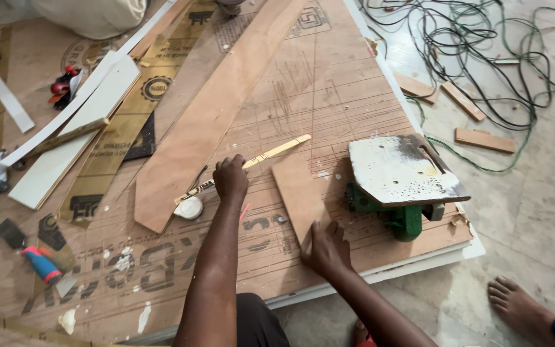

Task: The person measures and marks a piece of wood using a tape measure, pencil, and square ruler. They then use a circular saw to cut the wood along the marked lines. The person repeats the measuring and marking process on the cut piece.

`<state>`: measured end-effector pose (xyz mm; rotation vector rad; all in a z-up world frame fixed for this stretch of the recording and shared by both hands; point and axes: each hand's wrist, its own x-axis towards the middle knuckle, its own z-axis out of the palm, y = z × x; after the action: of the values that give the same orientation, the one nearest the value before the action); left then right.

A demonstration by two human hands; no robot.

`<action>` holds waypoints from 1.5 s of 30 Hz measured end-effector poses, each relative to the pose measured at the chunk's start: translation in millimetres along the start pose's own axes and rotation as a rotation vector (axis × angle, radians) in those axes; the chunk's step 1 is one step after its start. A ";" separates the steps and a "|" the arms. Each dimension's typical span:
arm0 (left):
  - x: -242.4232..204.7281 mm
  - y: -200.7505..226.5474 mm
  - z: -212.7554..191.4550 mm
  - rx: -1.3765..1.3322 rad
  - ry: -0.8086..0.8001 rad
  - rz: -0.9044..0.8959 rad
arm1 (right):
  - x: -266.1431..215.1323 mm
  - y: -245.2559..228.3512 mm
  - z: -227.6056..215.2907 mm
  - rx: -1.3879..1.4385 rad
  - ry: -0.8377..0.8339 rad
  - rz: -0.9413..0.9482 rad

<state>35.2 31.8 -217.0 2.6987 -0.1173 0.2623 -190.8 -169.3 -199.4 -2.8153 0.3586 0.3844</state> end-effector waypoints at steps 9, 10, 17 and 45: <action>-19.5 21.4 29.4 -0.025 -0.125 0.085 | -29.1 -22.6 -62.0 -0.030 -0.168 -0.028; -19.0 19.3 24.9 -0.022 -0.150 0.080 | -28.7 -24.0 -64.3 -0.028 -0.177 -0.022; -28.7 -4.4 -9.1 0.128 -0.278 0.086 | -29.1 -21.1 -55.1 -0.045 -0.192 -0.005; -107.9 -123.1 -97.1 0.223 -0.067 0.171 | -21.2 -24.9 -66.4 0.040 -0.276 0.052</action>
<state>-71.4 188.7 -202.0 2.9232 -0.3602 0.2484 -188.8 -161.8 -125.8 -2.6696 0.3733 0.7580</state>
